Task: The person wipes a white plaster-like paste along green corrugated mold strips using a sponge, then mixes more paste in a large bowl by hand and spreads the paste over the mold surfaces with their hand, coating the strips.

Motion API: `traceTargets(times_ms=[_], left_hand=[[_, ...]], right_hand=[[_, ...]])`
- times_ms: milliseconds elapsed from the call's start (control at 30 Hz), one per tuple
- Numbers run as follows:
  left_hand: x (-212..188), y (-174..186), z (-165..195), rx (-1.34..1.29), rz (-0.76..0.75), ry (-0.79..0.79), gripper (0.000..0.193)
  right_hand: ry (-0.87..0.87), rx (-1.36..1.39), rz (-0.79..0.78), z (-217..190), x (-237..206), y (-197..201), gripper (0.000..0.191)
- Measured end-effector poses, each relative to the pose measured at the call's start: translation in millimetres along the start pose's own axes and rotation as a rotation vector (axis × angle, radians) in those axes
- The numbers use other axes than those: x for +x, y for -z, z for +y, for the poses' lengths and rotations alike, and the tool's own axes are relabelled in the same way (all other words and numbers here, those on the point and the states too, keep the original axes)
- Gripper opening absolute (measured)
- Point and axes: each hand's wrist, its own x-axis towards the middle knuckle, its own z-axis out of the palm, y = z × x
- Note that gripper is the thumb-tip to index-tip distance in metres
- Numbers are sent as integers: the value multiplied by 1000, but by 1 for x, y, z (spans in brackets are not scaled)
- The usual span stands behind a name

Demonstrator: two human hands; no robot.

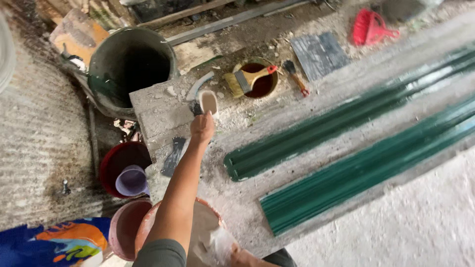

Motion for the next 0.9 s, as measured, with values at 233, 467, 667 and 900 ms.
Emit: traceTargets(times_ms=[233,467,667,900], left_hand=[[-63,13,-42,-155,273,-180,20],[-239,83,-98,-232,510,-96,23],[-374,107,-143,-305,686,10,24],[-476,78,-157,-354,832,10,23]], right_hand=[[47,-1,-80,-22,2,-1,43],[-14,-45,-174,-17,51,10,40],[-131,324,2,-43,78,33,51],[-131,-127,320,-71,119,86,64]])
